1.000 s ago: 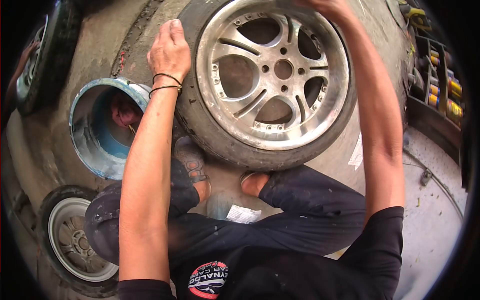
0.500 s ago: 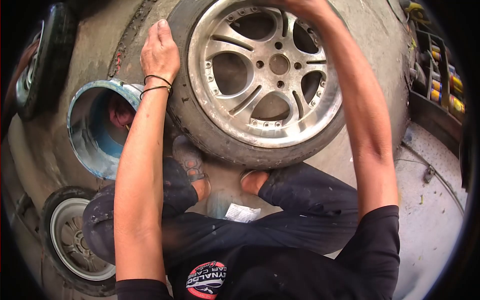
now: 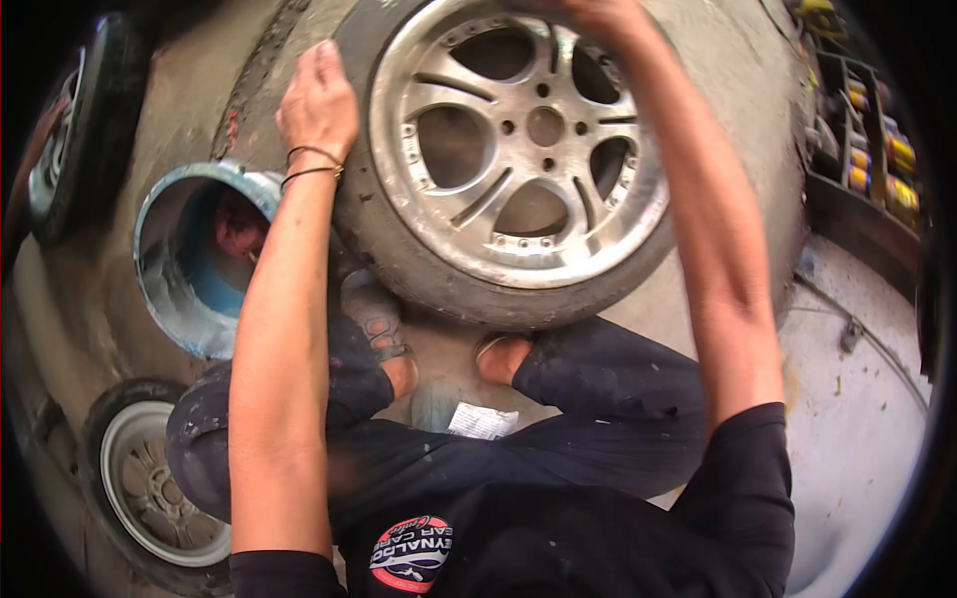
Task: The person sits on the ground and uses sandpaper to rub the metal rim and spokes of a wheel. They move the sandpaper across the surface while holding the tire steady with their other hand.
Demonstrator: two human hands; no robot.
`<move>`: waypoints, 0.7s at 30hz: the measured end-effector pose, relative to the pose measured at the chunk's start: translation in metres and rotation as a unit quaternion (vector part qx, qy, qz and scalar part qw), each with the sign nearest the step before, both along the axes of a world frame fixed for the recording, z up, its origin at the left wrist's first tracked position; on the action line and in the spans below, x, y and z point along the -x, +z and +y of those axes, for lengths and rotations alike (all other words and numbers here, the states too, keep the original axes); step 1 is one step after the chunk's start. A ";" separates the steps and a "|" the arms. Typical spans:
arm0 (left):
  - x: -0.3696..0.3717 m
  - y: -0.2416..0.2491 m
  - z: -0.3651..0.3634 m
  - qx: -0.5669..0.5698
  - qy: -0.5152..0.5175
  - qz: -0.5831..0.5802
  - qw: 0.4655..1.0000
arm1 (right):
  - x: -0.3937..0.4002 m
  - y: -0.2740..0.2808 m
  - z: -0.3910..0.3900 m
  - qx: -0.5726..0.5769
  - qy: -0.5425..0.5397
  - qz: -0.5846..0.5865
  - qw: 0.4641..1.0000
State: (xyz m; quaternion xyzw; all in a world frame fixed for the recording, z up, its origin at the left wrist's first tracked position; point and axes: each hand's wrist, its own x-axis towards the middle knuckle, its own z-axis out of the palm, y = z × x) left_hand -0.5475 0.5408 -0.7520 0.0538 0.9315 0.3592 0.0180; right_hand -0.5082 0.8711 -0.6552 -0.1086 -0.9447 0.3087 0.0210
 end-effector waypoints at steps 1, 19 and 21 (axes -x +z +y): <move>0.005 -0.002 0.003 -0.006 -0.004 0.006 1.000 | 0.003 -0.001 -0.012 -0.069 -0.008 0.038 0.997; 0.003 0.012 0.005 0.034 0.010 -0.044 0.998 | -0.235 0.001 0.068 0.073 -0.328 0.007 0.942; 0.001 0.013 0.006 0.018 0.008 -0.030 0.999 | -0.224 0.010 0.066 0.061 -0.374 -0.024 0.925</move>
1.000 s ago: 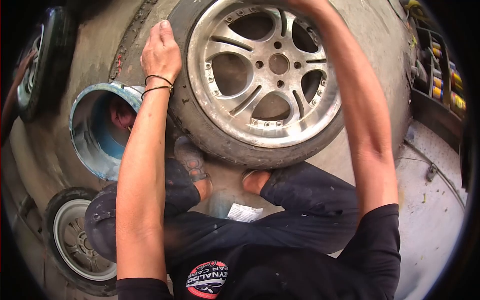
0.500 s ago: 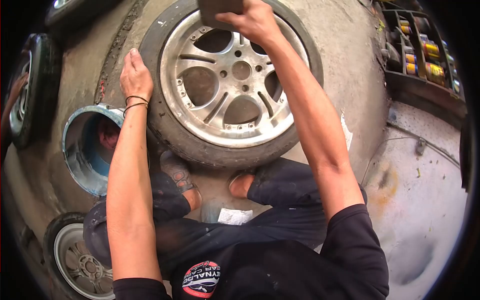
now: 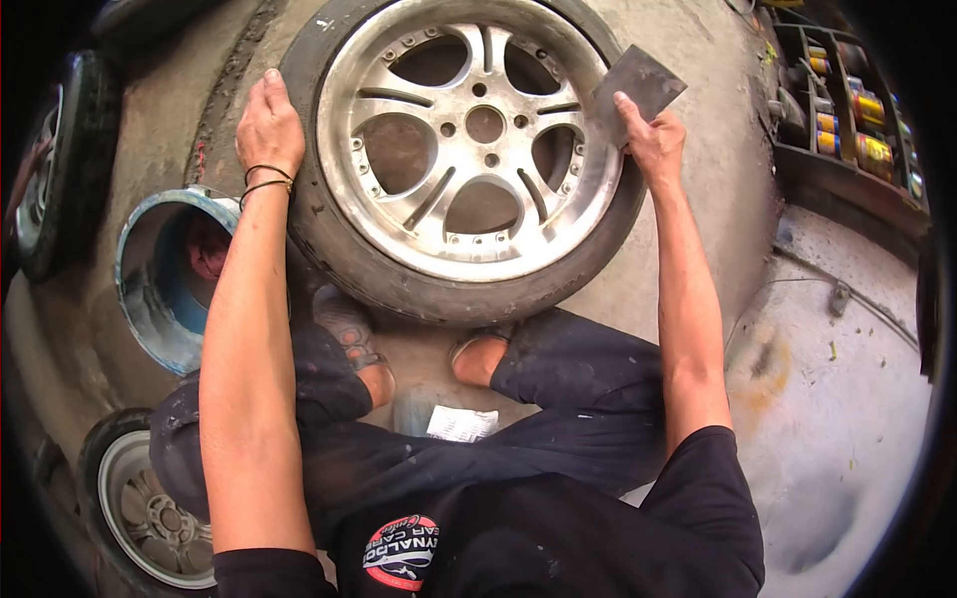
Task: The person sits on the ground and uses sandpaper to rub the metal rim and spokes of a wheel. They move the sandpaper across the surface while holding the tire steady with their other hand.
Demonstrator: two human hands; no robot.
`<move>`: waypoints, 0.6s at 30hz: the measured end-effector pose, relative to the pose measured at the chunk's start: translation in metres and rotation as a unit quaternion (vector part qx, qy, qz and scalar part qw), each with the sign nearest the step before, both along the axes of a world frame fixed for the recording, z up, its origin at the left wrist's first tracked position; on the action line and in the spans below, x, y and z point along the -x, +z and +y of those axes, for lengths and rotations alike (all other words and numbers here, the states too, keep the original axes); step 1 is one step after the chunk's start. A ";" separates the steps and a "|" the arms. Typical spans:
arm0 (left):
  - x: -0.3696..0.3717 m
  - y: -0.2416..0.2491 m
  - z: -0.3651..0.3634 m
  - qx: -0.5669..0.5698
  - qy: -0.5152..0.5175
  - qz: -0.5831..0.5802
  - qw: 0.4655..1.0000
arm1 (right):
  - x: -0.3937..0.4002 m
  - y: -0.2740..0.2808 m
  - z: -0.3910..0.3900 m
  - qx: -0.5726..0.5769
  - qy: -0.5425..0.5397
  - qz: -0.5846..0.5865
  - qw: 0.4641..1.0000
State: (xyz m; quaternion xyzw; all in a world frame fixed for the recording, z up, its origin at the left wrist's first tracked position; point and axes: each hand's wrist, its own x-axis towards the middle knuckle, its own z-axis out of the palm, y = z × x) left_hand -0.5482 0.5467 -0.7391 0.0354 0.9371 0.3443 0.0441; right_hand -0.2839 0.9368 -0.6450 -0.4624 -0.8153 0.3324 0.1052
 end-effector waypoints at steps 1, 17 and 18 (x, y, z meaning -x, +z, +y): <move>0.000 0.001 0.001 0.003 0.002 0.001 1.000 | 0.006 -0.012 0.011 -0.048 0.045 0.042 0.997; -0.003 -0.004 0.002 0.020 -0.020 0.053 0.998 | 0.064 -0.028 0.065 -0.099 0.230 0.106 0.962; -0.003 -0.003 0.003 0.025 -0.022 0.051 0.998 | 0.078 -0.027 0.060 -0.119 0.261 0.098 0.953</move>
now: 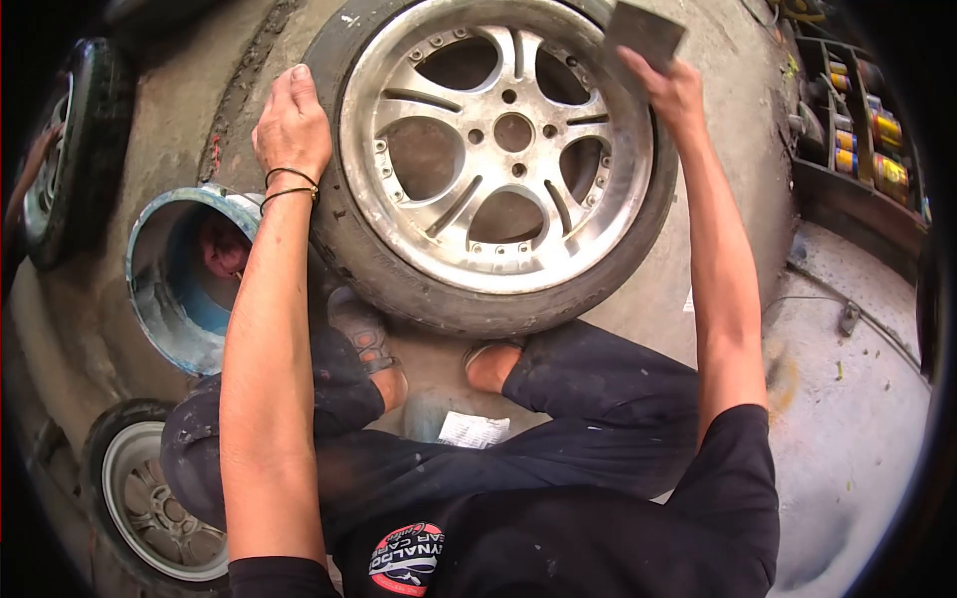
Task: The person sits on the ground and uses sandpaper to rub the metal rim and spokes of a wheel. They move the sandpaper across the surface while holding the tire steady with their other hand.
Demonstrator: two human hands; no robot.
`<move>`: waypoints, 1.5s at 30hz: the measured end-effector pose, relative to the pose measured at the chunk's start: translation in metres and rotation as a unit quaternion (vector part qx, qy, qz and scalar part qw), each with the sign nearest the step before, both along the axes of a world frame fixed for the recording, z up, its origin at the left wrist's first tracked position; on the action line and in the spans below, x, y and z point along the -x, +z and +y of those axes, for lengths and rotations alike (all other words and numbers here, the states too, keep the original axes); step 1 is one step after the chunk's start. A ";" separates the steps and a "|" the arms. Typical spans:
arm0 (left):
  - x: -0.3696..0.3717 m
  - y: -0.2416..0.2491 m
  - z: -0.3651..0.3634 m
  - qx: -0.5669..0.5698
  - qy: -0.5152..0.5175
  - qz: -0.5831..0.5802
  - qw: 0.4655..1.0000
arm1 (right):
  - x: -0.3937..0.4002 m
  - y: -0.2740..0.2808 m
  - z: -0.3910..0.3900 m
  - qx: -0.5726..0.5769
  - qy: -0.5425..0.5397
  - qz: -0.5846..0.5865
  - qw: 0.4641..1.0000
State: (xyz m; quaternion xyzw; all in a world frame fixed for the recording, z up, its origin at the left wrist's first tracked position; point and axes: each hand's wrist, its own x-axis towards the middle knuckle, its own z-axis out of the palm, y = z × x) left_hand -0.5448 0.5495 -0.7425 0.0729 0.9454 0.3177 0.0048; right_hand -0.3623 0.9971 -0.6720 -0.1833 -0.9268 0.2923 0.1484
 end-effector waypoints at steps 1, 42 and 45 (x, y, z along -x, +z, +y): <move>0.000 0.000 -0.001 -0.013 0.001 0.003 1.000 | 0.024 0.001 -0.010 -0.043 0.015 -0.028 0.999; 0.002 -0.010 -0.006 -0.037 0.029 -0.027 0.999 | 0.085 -0.036 -0.162 0.323 -0.333 0.160 0.871; 0.009 -0.015 -0.008 -0.045 0.001 -0.025 0.999 | 0.091 -0.021 -0.180 0.301 -0.178 0.018 0.937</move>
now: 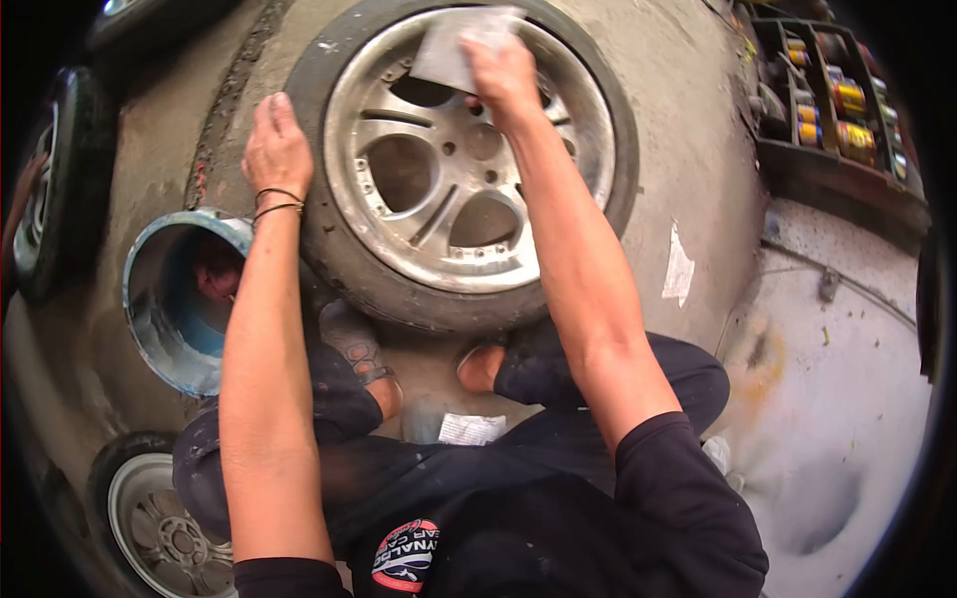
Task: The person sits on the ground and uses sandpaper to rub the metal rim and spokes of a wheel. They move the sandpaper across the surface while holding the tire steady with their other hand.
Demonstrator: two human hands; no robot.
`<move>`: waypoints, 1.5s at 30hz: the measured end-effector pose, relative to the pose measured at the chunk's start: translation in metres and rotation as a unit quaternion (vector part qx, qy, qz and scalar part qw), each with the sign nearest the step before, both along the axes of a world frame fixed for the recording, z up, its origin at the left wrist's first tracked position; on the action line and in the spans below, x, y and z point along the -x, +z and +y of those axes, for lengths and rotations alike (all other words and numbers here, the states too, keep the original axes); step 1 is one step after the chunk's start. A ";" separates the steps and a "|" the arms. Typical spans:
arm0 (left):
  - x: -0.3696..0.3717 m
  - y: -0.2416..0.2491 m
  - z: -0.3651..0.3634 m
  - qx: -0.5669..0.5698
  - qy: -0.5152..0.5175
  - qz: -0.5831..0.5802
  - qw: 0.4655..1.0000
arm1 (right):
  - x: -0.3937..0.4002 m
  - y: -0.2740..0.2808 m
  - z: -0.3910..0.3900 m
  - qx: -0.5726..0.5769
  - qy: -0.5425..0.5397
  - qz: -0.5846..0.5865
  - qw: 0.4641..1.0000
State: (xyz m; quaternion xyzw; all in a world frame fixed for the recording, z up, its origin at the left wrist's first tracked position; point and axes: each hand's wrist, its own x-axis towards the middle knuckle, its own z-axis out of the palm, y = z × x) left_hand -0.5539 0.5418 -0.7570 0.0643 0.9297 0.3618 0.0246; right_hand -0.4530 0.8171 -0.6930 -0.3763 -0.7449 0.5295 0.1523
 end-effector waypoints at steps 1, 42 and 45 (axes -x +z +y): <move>-0.001 0.001 0.003 -0.004 -0.010 -0.004 1.000 | 0.002 0.006 -0.006 0.058 0.032 0.037 0.997; 0.002 0.004 0.001 0.013 0.004 -0.009 1.000 | -0.202 0.020 0.040 0.179 -0.327 0.142 0.917; 0.003 0.006 -0.001 0.031 0.003 -0.020 0.999 | -0.197 0.019 0.042 0.173 -0.325 0.128 0.921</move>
